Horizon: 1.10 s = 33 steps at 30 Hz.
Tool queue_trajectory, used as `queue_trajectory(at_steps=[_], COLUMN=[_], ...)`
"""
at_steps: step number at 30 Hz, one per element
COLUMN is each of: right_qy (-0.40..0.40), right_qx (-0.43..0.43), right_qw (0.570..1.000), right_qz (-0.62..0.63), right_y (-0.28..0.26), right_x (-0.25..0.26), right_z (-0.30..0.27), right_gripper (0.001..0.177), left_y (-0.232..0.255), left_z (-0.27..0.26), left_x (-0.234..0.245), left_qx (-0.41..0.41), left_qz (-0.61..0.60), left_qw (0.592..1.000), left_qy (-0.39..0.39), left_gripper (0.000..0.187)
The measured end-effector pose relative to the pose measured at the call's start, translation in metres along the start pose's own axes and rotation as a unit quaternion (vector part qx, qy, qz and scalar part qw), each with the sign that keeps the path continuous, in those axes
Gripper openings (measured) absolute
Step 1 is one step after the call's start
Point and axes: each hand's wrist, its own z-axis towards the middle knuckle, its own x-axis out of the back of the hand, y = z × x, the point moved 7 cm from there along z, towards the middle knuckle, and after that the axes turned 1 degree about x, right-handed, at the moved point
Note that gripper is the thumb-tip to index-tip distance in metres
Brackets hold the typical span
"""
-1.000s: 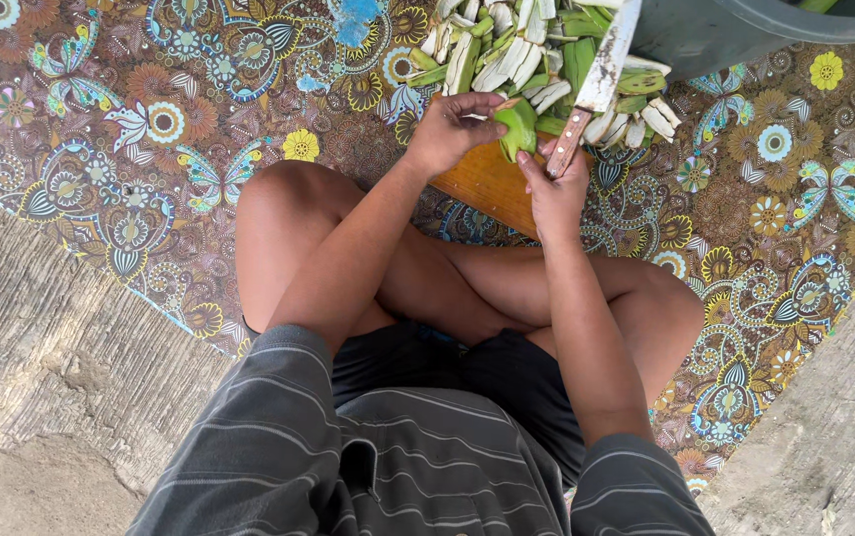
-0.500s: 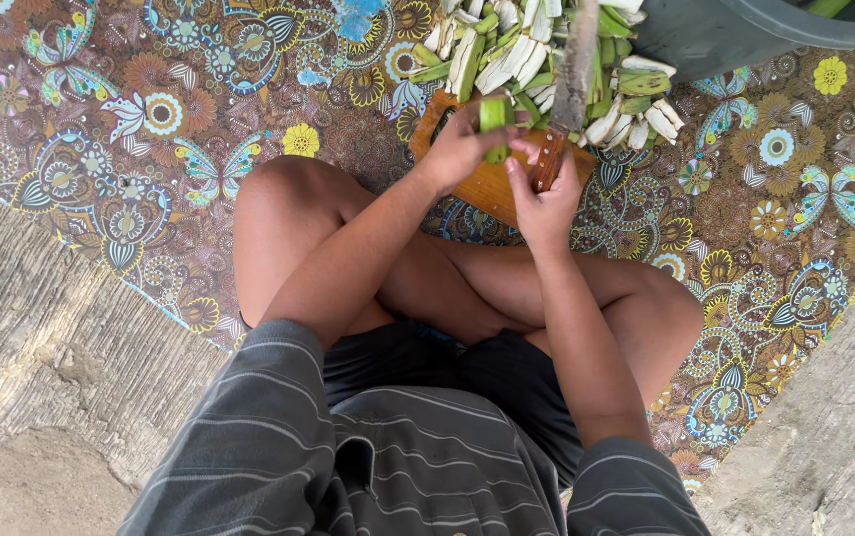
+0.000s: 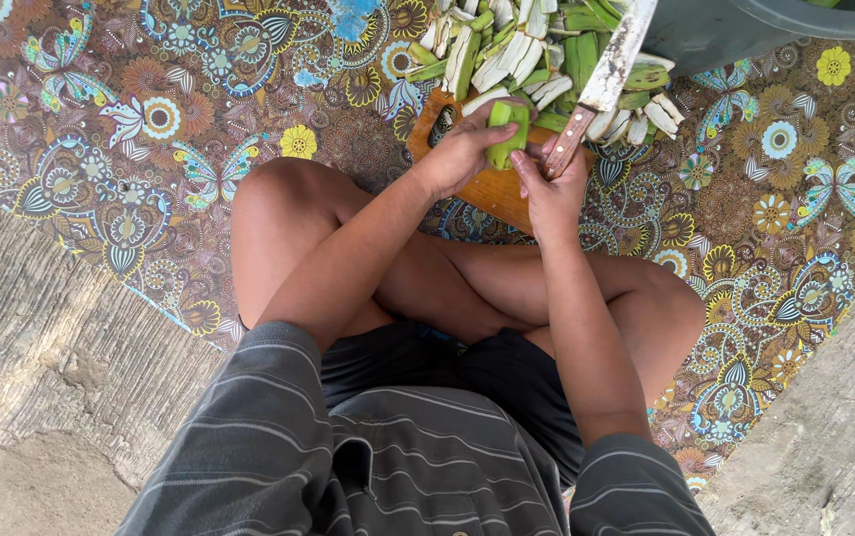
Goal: The person sits cross-legged and uses a knife to peel and cut green vegetables on a wooden board. They place the cut pieces into a purple bowl and the remaining vegetables into a bucket of water.
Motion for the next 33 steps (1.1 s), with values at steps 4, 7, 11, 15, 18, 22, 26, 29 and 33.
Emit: queue_trajectory(at_steps=[4,7,11,15,18,22,26,29,33], right_qy=[0.037,0.072,0.081,0.037,0.028,0.039,0.014,0.002,0.003], right_qx=[0.036,0.052,0.165,0.197,0.175,0.111,0.042,-0.001,0.01], right_qw=[0.997,0.989,0.955,0.955,0.964,0.985,0.992,0.998,1.0], right_qz=[-0.061,-0.12,-0.234,-0.217,-0.199,-0.123,-0.122,-0.057,-0.019], right_y=[-0.022,-0.038,-0.075,-0.078,-0.089,-0.07,-0.042,-0.021,-0.016], right_x=[0.003,0.0,-0.023,-0.033,-0.033,-0.021,-0.013,-0.007,0.0], right_z=[-0.001,-0.006,-0.02,-0.026,-0.02,-0.012,-0.008,-0.005,0.0], right_gripper=[0.036,0.036,0.035,0.023,0.018,0.025,0.028,0.03,0.033], left_y=[0.02,0.018,0.028,0.019,0.023,0.011,0.0,0.005,0.006], left_z=[-0.003,-0.003,-0.012,-0.009,-0.005,0.001,-0.007,-0.011,0.0], left_x=[0.0,0.015,-0.011,-0.004,-0.007,0.001,0.014,0.008,0.001], left_qx=[-0.127,-0.108,-0.078,-0.084,-0.016,-0.025,0.059,0.069,-0.035], left_qz=[0.238,0.207,0.207,0.191,0.046,0.094,0.194,0.238,0.14], left_qw=[0.96,0.962,0.97,0.974,0.996,0.991,0.961,0.95,0.988], left_qy=[0.073,0.142,0.097,0.088,0.08,0.09,0.187,0.188,0.048], left_gripper=[0.035,0.033,0.038,0.05,0.033,0.03,0.097,0.094,0.032])
